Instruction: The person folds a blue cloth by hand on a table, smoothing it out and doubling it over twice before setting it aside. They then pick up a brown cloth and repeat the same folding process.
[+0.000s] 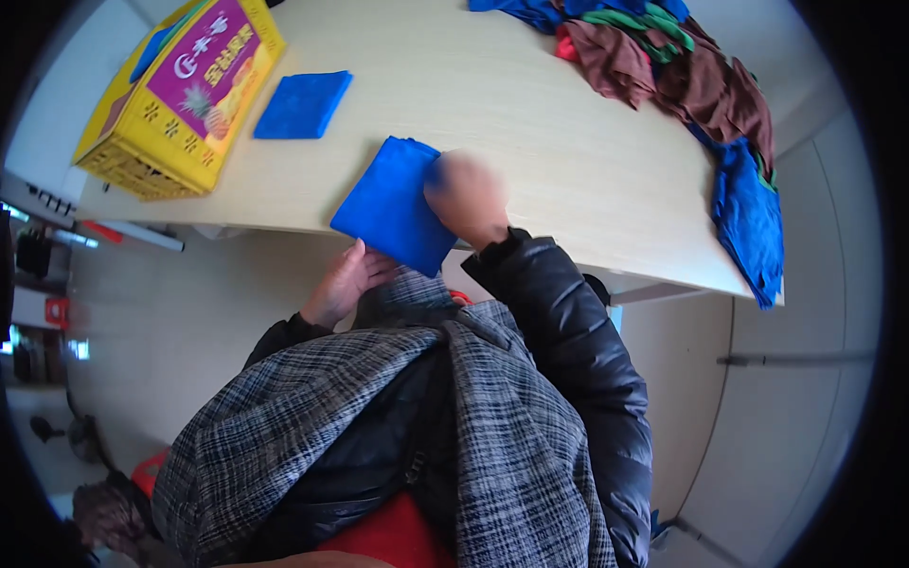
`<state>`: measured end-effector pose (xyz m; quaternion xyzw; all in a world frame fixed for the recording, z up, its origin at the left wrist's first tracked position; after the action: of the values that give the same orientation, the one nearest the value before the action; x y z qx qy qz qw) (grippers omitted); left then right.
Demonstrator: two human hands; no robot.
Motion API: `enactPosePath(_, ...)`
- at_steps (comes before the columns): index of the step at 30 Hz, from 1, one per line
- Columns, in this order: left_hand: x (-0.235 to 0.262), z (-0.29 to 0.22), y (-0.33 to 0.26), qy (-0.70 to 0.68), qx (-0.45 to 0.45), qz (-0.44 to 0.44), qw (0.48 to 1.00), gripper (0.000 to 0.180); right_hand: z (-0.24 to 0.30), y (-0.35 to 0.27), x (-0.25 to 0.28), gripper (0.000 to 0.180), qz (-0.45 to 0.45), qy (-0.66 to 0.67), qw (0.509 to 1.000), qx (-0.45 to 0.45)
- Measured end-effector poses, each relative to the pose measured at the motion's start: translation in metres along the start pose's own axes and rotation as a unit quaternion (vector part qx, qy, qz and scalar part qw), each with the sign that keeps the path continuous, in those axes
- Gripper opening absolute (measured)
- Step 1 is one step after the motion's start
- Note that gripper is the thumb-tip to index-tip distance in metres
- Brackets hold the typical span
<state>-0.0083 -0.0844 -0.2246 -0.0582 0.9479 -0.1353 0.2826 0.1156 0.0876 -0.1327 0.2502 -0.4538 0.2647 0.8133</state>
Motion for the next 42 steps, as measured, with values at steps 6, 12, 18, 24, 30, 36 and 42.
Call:
enactPosePath(6,0.02,-0.026,-0.023,-0.122,-0.1,-0.133,0.979,0.049,0.034,-0.017,-0.012,0.056,0.011,0.131,0.987,0.096)
enactPosePath(12,0.055,-0.126,-0.04,-0.063,-0.181,-0.219,0.957,0.052,-0.046,-0.037,0.023,0.046,-0.112,0.068,0.99,0.06)
enactPosePath(18,0.101,-0.256,0.033,-0.051,-0.281,-0.204,0.937,0.05,-0.065,-0.056,0.03,0.042,-0.168,-0.019,0.984,0.063)
enactPosePath(24,0.162,-0.292,0.131,-0.128,-0.286,-0.149,0.938,0.053,-0.064,-0.052,0.033,0.041,-0.162,-0.027,0.986,0.032)
enactPosePath(30,0.205,-0.252,0.157,-0.127,-0.212,-0.259,0.934,0.052,-0.069,-0.051,0.029,0.044,-0.143,-0.013,0.99,0.009)
enactPosePath(36,0.22,-0.248,0.149,-0.134,-0.162,-0.284,0.936,0.057,-0.069,-0.048,0.028,0.043,-0.148,-0.013,0.989,0.009)
enactPosePath(42,0.224,-0.247,0.159,-0.131,-0.137,-0.25,0.95,0.06,-0.064,-0.053,0.038,0.042,-0.167,-0.006,0.986,0.025)
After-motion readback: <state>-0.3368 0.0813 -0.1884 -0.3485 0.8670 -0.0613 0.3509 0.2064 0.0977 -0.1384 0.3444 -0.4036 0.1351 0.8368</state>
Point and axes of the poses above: each hand's wrist, its own y-axis towards the middle knuckle, its own x-axis out of the back of the hand, z = x × y, the point moved 8 cm from there along y, towards the middle knuckle, and after that the axes turned 6 degrees about y, right-handed, at the moved point
